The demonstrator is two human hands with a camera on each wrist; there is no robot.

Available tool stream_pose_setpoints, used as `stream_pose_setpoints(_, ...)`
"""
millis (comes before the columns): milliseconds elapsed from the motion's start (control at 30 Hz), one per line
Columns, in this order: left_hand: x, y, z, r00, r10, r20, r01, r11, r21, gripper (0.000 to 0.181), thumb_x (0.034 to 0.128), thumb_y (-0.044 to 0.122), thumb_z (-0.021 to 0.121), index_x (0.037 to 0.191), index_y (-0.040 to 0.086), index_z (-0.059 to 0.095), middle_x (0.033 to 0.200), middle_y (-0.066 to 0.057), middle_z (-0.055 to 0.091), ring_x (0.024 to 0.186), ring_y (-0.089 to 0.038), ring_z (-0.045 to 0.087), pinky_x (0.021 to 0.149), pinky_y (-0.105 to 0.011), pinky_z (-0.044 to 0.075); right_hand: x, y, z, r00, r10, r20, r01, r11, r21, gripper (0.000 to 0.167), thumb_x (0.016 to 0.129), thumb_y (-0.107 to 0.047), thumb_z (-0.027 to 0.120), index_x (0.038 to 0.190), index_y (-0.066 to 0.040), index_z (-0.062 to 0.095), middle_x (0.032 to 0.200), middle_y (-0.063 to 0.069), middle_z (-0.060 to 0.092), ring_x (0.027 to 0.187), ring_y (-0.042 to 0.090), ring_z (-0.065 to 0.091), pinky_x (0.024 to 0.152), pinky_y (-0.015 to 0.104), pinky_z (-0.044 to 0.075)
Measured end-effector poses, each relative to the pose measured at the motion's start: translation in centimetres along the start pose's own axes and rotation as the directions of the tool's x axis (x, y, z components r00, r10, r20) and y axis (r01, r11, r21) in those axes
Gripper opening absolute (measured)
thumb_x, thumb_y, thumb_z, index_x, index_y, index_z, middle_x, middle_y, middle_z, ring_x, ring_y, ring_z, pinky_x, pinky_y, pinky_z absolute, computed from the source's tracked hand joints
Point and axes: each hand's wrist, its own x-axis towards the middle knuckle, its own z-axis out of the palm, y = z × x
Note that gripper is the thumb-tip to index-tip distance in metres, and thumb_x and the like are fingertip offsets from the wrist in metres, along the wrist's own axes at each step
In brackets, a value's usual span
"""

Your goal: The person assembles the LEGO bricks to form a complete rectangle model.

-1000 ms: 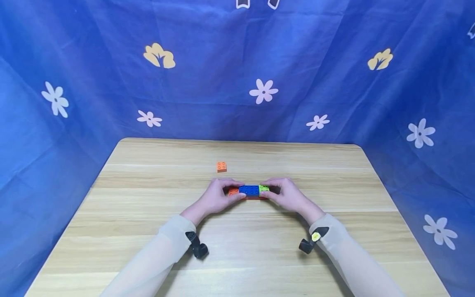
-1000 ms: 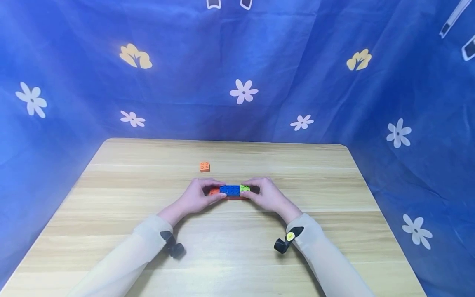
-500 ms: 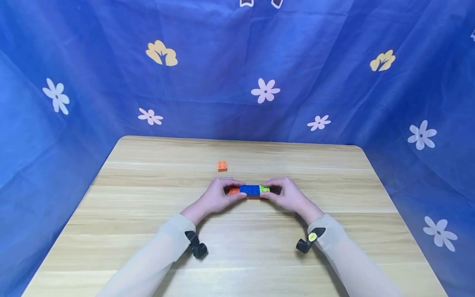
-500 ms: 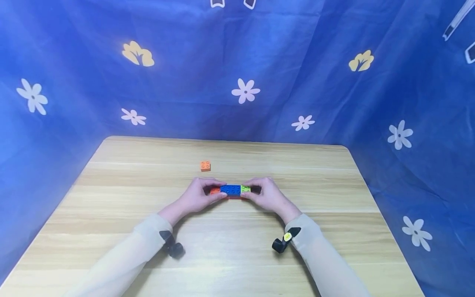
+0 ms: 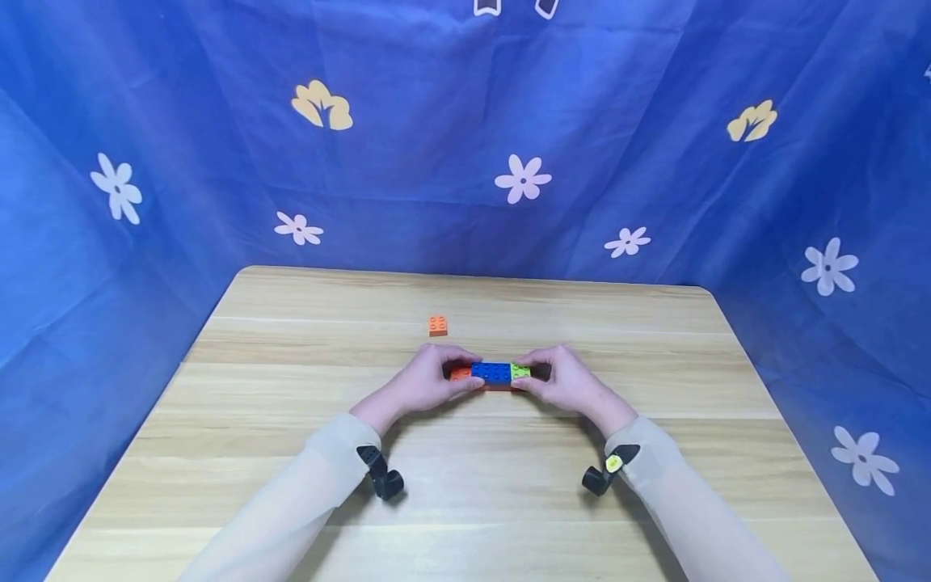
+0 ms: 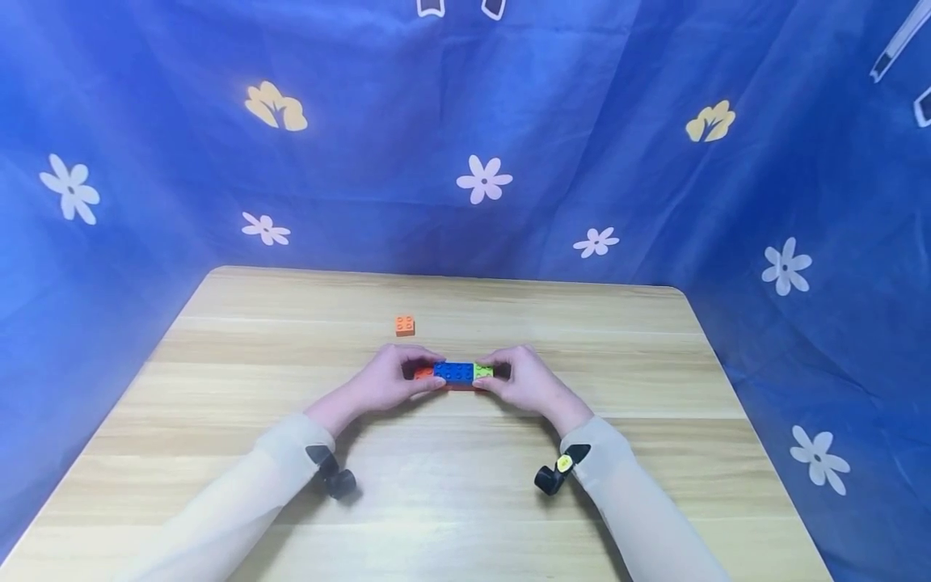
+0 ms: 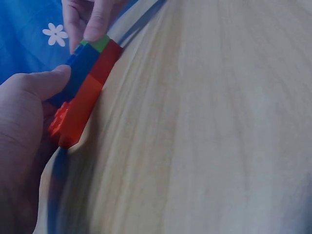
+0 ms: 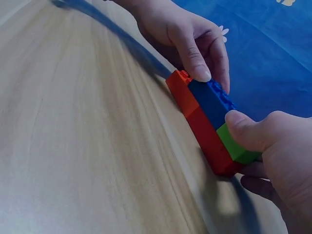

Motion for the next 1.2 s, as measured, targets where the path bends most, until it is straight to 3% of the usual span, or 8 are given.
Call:
stream_pose_setpoints(267, 0.3, -0.5, -1.7, 1.0, -0.005, -0.015, 0.004, 0.998, -0.065, 0.049, 0.0946, 0.031, 0.084, 0.133, 0.004, 0.072, 0.126, -0.004, 0.074, 0.116, -0.021, 0.07, 0.104, -0.04, 0.055, -0.2, 0.0, -0.1, 1.0, 0.014, -0.009, -0.013, 1.0, 0.025, 0.035, 0.09, -0.029, 0.089, 0.117, -0.01, 0.082, 0.111, 0.002, 0.079, 0.107, 0.021, 0.072, 0.101, 0.046, 0.055)
stream_pose_setpoints(433, 0.8, -1.5, -3.1, 0.996, 0.0, -0.089, -0.006, 0.998, -0.059, 0.048, 0.0944, 0.027, 0.084, 0.134, 0.002, 0.071, 0.13, -0.006, 0.073, 0.119, -0.029, 0.069, 0.104, -0.044, 0.054, -0.2, 0.1, -0.1, 0.999, 0.024, -0.024, -0.023, 0.999, 0.033, 0.035, 0.09, -0.028, 0.089, 0.118, -0.009, 0.081, 0.114, 0.003, 0.078, 0.112, 0.023, 0.072, 0.105, 0.047, 0.053)
stream_pose_setpoints(733, 1.2, -4.0, -5.2, 0.972, 0.026, -0.232, -0.022, 1.0, 0.021, 0.05, 0.0907, 0.021, 0.087, 0.134, 0.004, 0.07, 0.131, -0.01, 0.072, 0.114, -0.033, 0.071, 0.102, -0.045, 0.056, -0.2, 0.3, 0.1, 0.999, 0.024, -0.027, -0.023, 0.998, 0.05, 0.034, 0.09, -0.026, 0.089, 0.118, -0.01, 0.081, 0.113, 0.001, 0.078, 0.111, 0.021, 0.072, 0.104, 0.045, 0.054)
stream_pose_setpoints(967, 2.0, -4.8, -5.7, 0.974, 0.053, -0.218, -0.02, 0.988, 0.152, 0.058, 0.0915, 0.029, 0.087, 0.139, 0.001, 0.067, 0.136, -0.01, 0.069, 0.128, -0.032, 0.063, 0.113, -0.048, 0.046, -0.2, 0.3, 0.2, 0.999, 0.034, -0.029, -0.032, 0.998, 0.06, 0.033, 0.089, -0.025, 0.089, 0.118, -0.01, 0.081, 0.112, 0.0, 0.079, 0.11, 0.02, 0.072, 0.103, 0.043, 0.054)
stream_pose_setpoints(1200, 3.1, -5.3, -6.1, 0.984, -0.004, -0.177, 0.032, 0.987, 0.155, 0.058, 0.0917, 0.033, 0.086, 0.137, 0.001, 0.068, 0.134, -0.014, 0.07, 0.128, -0.035, 0.062, 0.118, -0.05, 0.039, -0.2, 0.3, 0.3, 0.999, 0.02, -0.033, -0.018, 0.997, 0.077, 0.033, 0.09, -0.026, 0.089, 0.117, -0.01, 0.082, 0.11, -0.001, 0.079, 0.106, 0.017, 0.072, 0.099, 0.042, 0.056)
